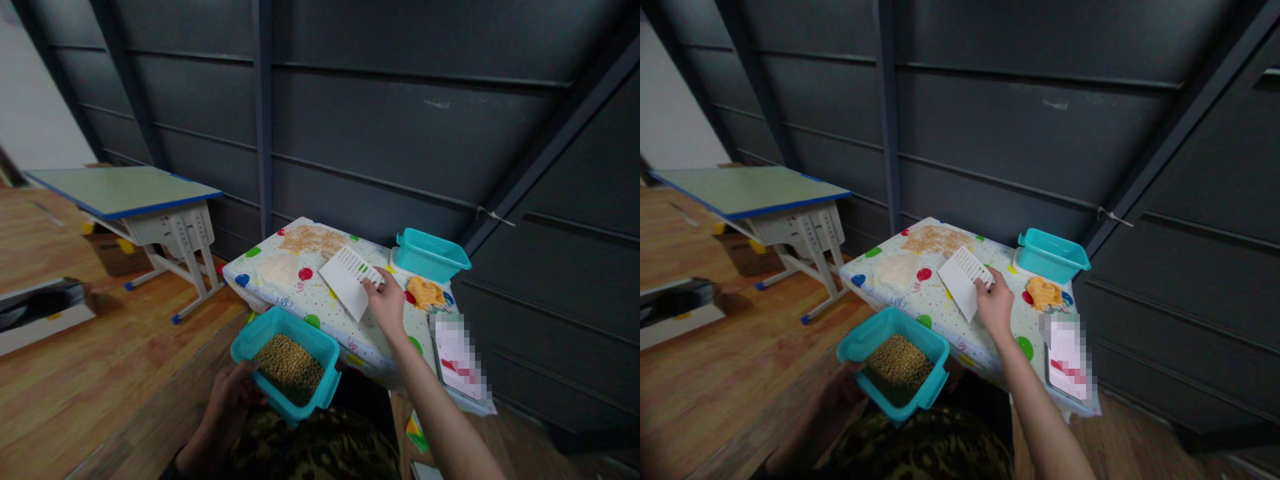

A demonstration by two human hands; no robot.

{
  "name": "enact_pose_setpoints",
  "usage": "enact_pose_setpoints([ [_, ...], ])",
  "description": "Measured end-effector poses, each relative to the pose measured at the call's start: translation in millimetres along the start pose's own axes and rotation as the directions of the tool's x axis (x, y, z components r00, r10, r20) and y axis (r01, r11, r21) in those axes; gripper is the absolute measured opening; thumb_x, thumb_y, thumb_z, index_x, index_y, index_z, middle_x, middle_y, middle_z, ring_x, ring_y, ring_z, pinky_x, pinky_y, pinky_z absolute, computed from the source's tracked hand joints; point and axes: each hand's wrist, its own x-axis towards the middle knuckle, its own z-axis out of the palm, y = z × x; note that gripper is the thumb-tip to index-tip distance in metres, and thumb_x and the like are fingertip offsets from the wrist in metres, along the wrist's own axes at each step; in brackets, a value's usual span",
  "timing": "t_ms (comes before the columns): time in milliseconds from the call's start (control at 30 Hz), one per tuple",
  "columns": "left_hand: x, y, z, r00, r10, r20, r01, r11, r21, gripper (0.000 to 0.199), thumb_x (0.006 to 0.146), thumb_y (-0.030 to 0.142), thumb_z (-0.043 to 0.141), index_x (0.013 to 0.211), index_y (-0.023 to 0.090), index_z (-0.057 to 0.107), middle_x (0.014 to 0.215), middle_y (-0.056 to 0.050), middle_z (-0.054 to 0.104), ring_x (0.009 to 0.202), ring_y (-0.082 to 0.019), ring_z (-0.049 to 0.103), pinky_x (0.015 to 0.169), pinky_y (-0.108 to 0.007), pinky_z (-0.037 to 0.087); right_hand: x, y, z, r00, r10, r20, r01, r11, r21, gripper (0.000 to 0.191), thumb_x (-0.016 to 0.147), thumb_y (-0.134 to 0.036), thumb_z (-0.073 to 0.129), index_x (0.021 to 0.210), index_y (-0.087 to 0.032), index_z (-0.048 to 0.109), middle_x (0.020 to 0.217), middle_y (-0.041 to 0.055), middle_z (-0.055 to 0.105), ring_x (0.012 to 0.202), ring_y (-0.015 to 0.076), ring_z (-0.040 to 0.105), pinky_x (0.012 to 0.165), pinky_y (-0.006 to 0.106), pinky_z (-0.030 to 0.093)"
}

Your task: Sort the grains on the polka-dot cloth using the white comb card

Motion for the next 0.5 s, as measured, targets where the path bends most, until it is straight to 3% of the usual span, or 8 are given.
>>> enact_pose_setpoints([
  [233,3,2,-0.3,0.999,-0.030,0.018,0.029,0.999,0.028,0.049,0.066,0.054,0.114,0.056,0.031,0.072,0.050,-0.005,0.070,0.046,-0.026,0.065,0.047,-0.042,0.062,-4,-2,-4,1.000,-0.001,-0.012,0.001,1.000,0.010,0.065,0.095,-0.062,0.074,0.138,-0.018,0.093,0.097,0.0150,0.091,0.080,0.0353,0.076,0.080,0.045,0.058],
  [367,5,1,-3.6,0.999,-0.051,0.018,0.050,0.998,0.050,0.052,0.062,0.055,0.114,0.054,0.032,0.068,0.048,-0.005,0.068,0.046,-0.027,0.064,0.047,-0.043,0.064,-8,-5,-8,1.000,-0.016,0.013,0.016,0.999,-0.033,0.062,0.096,-0.060,0.076,0.139,-0.019,0.094,0.081,0.0075,0.082,0.073,0.0323,0.071,0.076,0.042,0.052],
  [500,9,-3,-8.3,0.997,-0.072,0.033,0.071,0.997,0.019,0.047,0.064,0.054,0.115,0.059,0.029,0.075,0.053,-0.006,0.074,0.049,-0.027,0.070,0.046,-0.039,0.060,-10,-5,-12,0.999,-0.038,0.038,0.040,0.998,-0.044,0.061,0.099,-0.058,0.077,0.140,-0.018,0.095,0.070,0.0022,0.072,0.067,0.0301,0.063,0.076,0.042,0.052],
])
